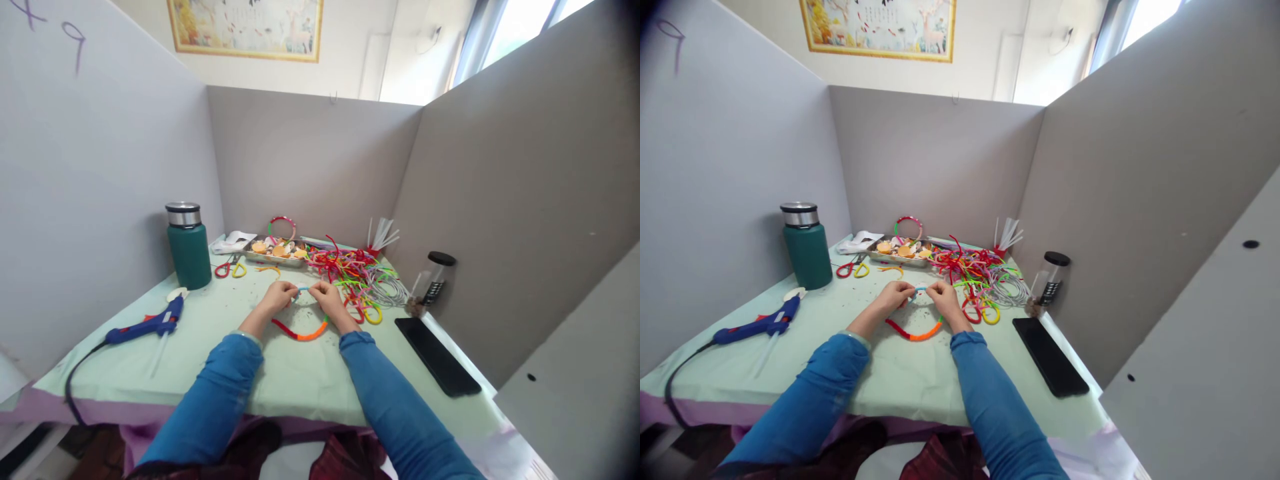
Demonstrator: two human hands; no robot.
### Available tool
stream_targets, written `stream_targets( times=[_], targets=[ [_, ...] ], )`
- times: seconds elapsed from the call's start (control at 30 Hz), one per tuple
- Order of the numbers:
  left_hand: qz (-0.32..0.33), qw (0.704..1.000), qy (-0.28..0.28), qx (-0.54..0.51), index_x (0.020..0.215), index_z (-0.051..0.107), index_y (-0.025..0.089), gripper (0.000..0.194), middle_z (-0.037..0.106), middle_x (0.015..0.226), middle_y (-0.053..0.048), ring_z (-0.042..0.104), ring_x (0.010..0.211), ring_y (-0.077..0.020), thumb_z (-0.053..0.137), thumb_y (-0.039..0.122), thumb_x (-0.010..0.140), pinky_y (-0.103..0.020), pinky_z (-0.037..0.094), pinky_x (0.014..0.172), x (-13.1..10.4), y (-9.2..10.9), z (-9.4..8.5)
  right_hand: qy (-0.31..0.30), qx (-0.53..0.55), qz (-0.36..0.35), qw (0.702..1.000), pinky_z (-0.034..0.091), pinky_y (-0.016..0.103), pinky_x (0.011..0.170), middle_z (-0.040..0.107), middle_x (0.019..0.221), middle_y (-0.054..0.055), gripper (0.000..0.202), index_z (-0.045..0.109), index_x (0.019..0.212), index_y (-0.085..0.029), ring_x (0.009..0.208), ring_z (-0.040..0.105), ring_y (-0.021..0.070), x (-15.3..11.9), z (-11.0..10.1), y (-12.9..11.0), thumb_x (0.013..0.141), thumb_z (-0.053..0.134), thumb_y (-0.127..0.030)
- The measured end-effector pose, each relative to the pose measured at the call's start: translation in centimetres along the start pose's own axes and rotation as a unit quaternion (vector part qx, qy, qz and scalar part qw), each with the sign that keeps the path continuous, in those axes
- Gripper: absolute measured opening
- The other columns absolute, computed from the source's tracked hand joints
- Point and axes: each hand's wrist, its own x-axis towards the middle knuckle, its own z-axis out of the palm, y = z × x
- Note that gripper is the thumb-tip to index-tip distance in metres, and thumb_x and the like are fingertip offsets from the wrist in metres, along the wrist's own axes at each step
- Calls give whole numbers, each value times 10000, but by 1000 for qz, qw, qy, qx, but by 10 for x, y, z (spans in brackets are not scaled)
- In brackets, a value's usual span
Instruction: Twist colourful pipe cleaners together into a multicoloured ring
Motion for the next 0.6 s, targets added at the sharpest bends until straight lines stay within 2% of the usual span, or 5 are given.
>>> stream_targets(
  times=[0.13,0.27,0.4,0.5,0.6],
  targets=[
    [-26,995,-38,-83,724,585,111,279,400,376,51,326,330,-63,501,378,733,-193,241,378,0,-2,2,1,6,-7,1000,318,213,503,466,549,-34,157,550,633,-157,526,393,96,0,0,-1,668,546,-310],
    [-14,994,-47,-97,778,597,105,297,408,403,54,328,349,-59,535,389,717,-193,255,391,-1,0,2,2,7,-6,1000,318,218,506,464,533,-38,160,546,624,-159,520,396,97,-1,-1,-2,672,544,-311],
    [34,999,14,19,841,635,126,215,527,511,13,429,444,-87,559,267,698,-217,336,482,0,1,2,7,4,2,1000,319,223,505,471,522,-38,168,560,642,-157,517,406,102,0,-1,-3,673,543,-321],
    [111,979,87,149,785,658,168,146,642,722,-32,533,631,-127,551,196,689,-235,378,618,0,0,2,4,-1,4,1000,320,222,504,469,518,-36,169,555,637,-159,524,411,106,0,-1,-3,670,544,-323],
    [137,961,106,216,805,662,205,163,667,821,-30,566,761,-153,543,178,697,-239,381,689,-1,1,1,1,-7,7,1000,318,220,501,461,513,-34,169,543,620,-159,525,406,106,0,-1,-3,662,551,-322]
  ],
)
